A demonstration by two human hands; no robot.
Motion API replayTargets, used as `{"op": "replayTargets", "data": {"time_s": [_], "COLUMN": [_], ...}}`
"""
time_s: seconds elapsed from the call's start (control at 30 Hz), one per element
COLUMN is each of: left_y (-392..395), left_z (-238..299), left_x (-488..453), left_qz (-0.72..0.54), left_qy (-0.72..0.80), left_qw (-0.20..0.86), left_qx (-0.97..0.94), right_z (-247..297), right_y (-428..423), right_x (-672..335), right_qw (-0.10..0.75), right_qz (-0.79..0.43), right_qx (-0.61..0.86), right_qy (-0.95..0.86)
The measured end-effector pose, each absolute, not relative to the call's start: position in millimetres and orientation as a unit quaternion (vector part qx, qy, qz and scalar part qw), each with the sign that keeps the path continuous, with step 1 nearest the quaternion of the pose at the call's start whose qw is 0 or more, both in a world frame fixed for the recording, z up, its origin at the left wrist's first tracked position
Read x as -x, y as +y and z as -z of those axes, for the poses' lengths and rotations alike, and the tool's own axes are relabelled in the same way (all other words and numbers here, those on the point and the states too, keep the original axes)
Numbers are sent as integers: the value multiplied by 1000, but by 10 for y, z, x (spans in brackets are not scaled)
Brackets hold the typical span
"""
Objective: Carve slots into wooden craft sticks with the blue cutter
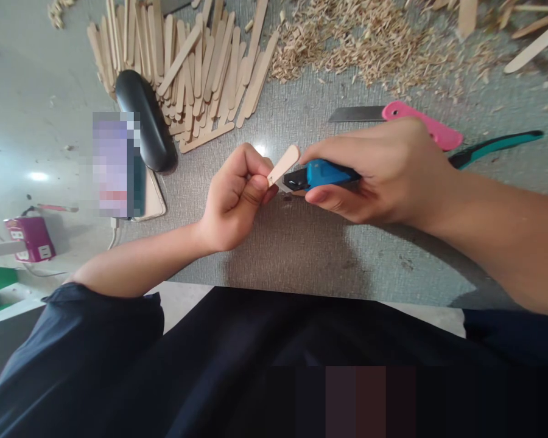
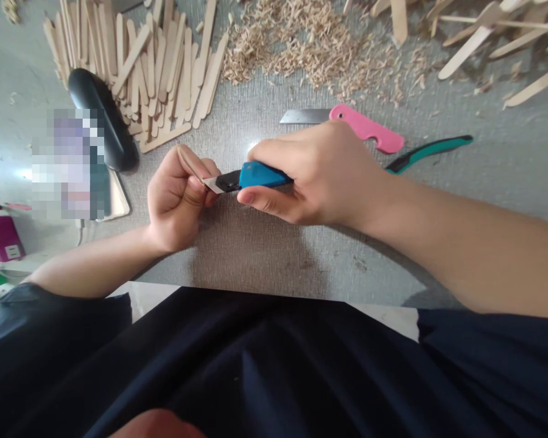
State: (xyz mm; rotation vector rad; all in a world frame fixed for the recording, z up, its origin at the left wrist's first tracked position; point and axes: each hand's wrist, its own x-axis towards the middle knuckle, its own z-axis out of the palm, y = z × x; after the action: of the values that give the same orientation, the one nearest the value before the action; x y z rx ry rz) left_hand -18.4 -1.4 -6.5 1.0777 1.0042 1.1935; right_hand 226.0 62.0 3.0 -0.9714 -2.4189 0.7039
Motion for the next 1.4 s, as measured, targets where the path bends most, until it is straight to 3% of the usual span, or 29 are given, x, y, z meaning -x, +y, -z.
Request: {"op": "replayTargets", "data": {"time_s": [0.1,0.23,0.37,1.4], "left_y": [-24,-36,-18,20], "left_z": [71,104,110,296], "left_x": [170,133,100,53], "left_qz": [-521,-546,-541,-550], "left_qy": [418,412,436,324], "left_qw": [585,588,592,560], "left_qx": [-459,-432,-407,-528], "right_z": [-12,41,73,-87], "right_y": [649,633,599,692], "right_x": [-2274,-2254,-2229,-2283], "right_qw": [242,305,331,290], "right_qz": [-169,-40,-9,-155], "right_qx": [273,301,330,213], "right_qy": [-916,-903,-884,-920]}}
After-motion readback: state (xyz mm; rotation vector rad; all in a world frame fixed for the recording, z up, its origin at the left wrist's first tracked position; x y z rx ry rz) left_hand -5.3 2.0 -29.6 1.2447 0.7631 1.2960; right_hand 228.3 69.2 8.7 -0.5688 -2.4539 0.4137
